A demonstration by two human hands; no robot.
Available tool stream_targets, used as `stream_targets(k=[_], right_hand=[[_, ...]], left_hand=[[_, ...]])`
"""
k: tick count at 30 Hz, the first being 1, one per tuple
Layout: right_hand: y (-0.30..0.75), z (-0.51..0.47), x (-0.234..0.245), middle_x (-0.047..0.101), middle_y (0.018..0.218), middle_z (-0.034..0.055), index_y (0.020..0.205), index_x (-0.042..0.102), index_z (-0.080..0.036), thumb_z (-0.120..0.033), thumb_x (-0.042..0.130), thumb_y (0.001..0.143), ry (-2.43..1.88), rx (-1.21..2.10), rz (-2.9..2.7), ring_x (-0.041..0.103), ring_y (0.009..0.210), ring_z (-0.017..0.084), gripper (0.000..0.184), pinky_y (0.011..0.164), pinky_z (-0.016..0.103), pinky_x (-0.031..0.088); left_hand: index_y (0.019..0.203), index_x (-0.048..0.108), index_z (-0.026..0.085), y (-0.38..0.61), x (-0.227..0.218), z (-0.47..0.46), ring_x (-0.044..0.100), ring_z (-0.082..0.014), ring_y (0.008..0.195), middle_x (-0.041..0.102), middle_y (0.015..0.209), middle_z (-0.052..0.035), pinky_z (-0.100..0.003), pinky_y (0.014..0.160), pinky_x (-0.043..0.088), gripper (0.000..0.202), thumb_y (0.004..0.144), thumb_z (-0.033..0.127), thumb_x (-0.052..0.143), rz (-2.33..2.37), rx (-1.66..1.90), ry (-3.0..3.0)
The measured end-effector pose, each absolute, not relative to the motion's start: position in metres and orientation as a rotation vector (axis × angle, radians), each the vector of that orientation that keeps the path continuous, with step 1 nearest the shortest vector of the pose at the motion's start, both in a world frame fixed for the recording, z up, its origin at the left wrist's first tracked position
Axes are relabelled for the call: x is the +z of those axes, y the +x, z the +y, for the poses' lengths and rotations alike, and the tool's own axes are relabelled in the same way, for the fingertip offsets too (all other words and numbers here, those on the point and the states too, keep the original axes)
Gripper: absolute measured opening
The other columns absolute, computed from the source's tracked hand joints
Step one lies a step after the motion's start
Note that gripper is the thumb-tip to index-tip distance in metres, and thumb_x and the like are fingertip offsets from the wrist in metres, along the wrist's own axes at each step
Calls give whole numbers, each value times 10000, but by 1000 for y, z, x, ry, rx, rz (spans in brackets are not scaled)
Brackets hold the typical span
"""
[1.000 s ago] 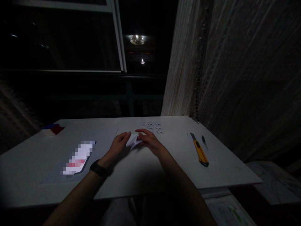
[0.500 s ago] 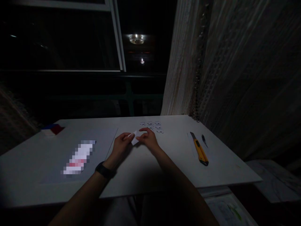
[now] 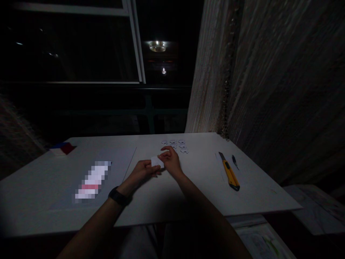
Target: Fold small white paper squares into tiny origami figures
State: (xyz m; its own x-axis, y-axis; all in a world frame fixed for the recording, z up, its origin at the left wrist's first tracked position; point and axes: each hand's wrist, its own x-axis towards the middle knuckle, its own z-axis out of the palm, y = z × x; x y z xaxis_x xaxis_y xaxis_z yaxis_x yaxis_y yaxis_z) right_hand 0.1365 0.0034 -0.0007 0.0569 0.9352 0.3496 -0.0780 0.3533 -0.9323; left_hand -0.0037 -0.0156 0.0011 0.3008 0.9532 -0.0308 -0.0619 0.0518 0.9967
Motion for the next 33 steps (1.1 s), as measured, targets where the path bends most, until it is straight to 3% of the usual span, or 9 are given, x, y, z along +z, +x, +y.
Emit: stream_targets(k=[6, 11, 16, 23, 29, 33], right_hand=[[133, 3, 2, 571, 617, -9, 710, 554, -198, -246, 668, 582, -917, 942, -1335, 553, 603, 137, 177, 571, 262, 440], [133, 4, 0, 586, 633, -1, 719, 587, -191, -244, 677, 579, -908, 979, -1380, 553, 610, 134, 174, 585, 262, 444], [136, 5, -4, 611, 680, 1, 842, 617, -197, -267, 662, 617, -842, 1043, -1433, 578, 639, 140, 240, 603, 266, 455], [139, 7, -7, 646, 680, 25, 676, 646, -174, -230, 667, 583, -919, 978, -1442, 584, 635, 153, 110, 636, 292, 468], [137, 6, -5, 641, 658, 22, 688, 642, -168, -259, 667, 590, -912, 1023, -1418, 587, 620, 154, 136, 618, 297, 481], [137, 4, -3, 651, 704, 23, 752, 645, -166, -238, 712, 524, -846, 1122, -1408, 595, 636, 155, 249, 616, 294, 484]], left_hand=[[828, 658, 62, -11, -1, -15, 645, -199, 696, 677, 840, -176, -255, 568, 464, 381, 602, 363, 711, 882, 816, 1283], [785, 654, 54, -14, 0, -13, 642, -190, 644, 682, 736, -156, -241, 531, 454, 349, 562, 306, 746, 931, 851, 1246], [807, 648, 63, -14, -1, -10, 646, -197, 644, 681, 744, -138, -257, 541, 479, 354, 562, 297, 749, 956, 964, 1157], [804, 648, 63, -14, 4, -11, 644, -190, 647, 677, 747, -137, -257, 552, 494, 385, 545, 324, 760, 975, 965, 1155], [769, 649, 59, -8, 7, -13, 608, -164, 542, 643, 621, -86, -215, 426, 427, 396, 573, 395, 723, 1063, 1172, 1208], [752, 646, 77, -7, 11, -15, 555, -126, 496, 613, 563, -42, -206, 417, 385, 363, 574, 385, 718, 1088, 1267, 1210]])
